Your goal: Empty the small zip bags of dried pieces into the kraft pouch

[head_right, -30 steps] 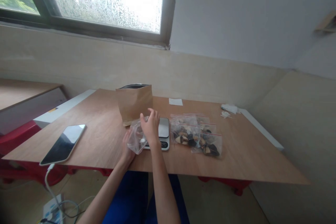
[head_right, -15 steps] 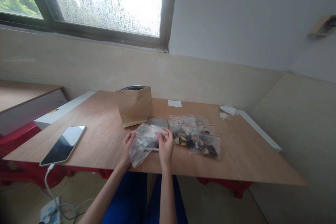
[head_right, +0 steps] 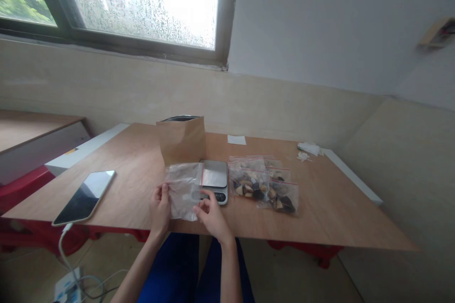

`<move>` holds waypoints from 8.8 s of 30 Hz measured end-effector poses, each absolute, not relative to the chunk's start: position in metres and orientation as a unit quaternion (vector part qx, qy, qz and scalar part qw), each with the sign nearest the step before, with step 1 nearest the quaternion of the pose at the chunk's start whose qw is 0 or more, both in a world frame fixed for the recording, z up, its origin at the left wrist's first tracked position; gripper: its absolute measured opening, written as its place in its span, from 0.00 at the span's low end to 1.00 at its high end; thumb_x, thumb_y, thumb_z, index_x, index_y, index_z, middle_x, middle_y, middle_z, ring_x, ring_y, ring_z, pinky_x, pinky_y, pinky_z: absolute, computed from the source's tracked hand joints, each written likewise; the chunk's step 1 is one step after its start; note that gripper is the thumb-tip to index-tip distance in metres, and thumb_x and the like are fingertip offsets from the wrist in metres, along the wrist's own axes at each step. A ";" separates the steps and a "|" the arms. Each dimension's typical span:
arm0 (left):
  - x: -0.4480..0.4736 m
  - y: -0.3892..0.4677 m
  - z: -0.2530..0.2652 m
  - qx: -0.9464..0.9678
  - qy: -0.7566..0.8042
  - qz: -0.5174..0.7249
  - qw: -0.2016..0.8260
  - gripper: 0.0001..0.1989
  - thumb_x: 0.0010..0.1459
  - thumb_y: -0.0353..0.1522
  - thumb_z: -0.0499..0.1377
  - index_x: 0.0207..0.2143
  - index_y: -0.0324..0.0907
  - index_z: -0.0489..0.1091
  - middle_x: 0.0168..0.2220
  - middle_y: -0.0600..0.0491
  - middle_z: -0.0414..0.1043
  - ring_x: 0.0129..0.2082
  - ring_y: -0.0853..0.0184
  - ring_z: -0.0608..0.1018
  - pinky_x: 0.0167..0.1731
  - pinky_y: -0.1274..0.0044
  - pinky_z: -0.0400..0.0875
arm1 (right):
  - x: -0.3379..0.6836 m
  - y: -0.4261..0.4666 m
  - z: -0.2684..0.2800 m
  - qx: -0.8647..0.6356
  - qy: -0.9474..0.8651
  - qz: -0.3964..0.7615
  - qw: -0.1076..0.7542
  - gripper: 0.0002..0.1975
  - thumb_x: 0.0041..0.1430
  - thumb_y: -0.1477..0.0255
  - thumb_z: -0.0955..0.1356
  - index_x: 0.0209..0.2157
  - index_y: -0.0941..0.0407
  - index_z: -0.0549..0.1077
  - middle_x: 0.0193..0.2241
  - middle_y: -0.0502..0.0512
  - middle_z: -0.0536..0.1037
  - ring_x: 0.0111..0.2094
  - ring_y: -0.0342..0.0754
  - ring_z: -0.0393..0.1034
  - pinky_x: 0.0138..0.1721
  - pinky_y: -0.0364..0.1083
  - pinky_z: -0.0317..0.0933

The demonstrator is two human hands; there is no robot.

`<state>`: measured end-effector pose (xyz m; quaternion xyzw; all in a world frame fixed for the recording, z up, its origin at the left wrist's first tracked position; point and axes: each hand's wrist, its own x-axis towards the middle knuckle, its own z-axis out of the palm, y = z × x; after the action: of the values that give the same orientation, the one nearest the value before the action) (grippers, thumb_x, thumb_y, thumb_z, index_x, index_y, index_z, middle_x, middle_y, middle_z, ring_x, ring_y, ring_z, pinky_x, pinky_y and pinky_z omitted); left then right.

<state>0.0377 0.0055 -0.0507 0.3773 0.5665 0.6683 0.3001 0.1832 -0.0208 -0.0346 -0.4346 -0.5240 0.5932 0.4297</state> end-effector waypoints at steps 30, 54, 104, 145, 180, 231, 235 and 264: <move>0.009 0.014 -0.043 0.704 0.611 0.284 0.226 0.18 0.55 0.29 0.51 0.47 0.39 0.69 0.56 0.37 0.62 0.56 0.50 0.66 0.53 0.60 0.56 | 0.294 -0.019 0.027 -0.718 -0.595 0.052 0.359 0.06 0.54 0.70 0.62 0.28 0.54 0.69 0.27 0.55 0.75 0.28 0.50 0.69 0.30 0.46 0.57; 0.076 -0.041 0.009 0.476 0.446 0.558 0.513 0.12 0.52 0.42 0.57 0.24 0.43 0.66 0.22 0.55 0.64 0.25 0.66 0.66 0.24 0.78 0.59 | 0.188 -0.051 0.039 -0.466 -0.552 0.491 0.487 0.13 0.55 0.62 0.66 0.29 0.58 0.72 0.25 0.51 0.75 0.27 0.44 0.71 0.30 0.41 0.65; 0.063 -0.029 -0.002 0.364 0.430 0.586 0.582 0.14 0.47 0.38 0.62 0.37 0.43 0.77 0.46 0.51 0.75 0.53 0.59 0.70 0.54 0.73 0.60 | 0.183 -0.048 0.022 -0.485 -0.601 0.425 0.473 0.29 0.53 0.67 0.68 0.57 0.51 0.60 0.55 0.54 0.66 0.58 0.51 0.57 0.60 0.51 0.50; 0.054 -0.029 -0.024 0.177 0.364 0.479 0.779 0.20 0.51 0.42 0.60 0.38 0.35 0.75 0.37 0.44 0.77 0.41 0.58 0.77 0.44 0.72 0.70 | 0.187 -0.047 0.014 -0.428 -0.681 0.466 0.370 0.23 0.44 0.76 0.72 0.44 0.49 0.70 0.46 0.49 0.70 0.42 0.47 0.68 0.43 0.45 0.64; 0.055 -0.011 -0.017 0.163 0.360 0.592 0.702 0.21 0.59 0.39 0.50 0.51 0.39 0.68 0.41 0.47 0.77 0.44 0.61 0.77 0.46 0.72 0.70 | 0.168 -0.031 0.014 -0.457 -0.445 0.473 0.608 0.17 0.48 0.62 0.71 0.38 0.55 0.67 0.36 0.53 0.77 0.38 0.47 0.73 0.41 0.45 0.67; 0.041 0.046 -0.071 0.293 0.540 0.661 0.431 0.15 0.54 0.40 0.50 0.29 0.40 0.71 0.31 0.50 0.75 0.36 0.63 0.75 0.37 0.73 0.70 | 0.127 0.186 0.117 -0.424 -0.819 0.075 0.379 0.15 0.51 0.66 0.70 0.39 0.59 0.68 0.39 0.59 0.74 0.44 0.52 0.63 0.47 0.49 0.55; 0.040 0.047 -0.072 0.295 0.544 0.661 0.423 0.14 0.54 0.40 0.50 0.27 0.41 0.70 0.30 0.51 0.74 0.36 0.62 0.75 0.37 0.73 0.69 | 0.132 0.184 0.117 -0.412 -0.825 0.101 0.372 0.15 0.50 0.66 0.71 0.37 0.58 0.69 0.39 0.57 0.74 0.45 0.51 0.64 0.46 0.48 0.56; 0.039 0.049 -0.072 0.256 0.551 0.664 0.435 0.11 0.55 0.36 0.52 0.31 0.40 0.71 0.37 0.49 0.75 0.46 0.61 0.73 0.48 0.70 0.64 | 0.135 0.180 0.104 -0.395 -0.840 0.061 0.368 0.13 0.58 0.70 0.64 0.44 0.58 0.69 0.45 0.58 0.72 0.49 0.50 0.61 0.54 0.50 0.50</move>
<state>0.0394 0.0486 -0.0717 0.2563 0.5510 0.6643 0.4353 0.1348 0.1796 0.1036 -0.3951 -0.8397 0.0607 0.3675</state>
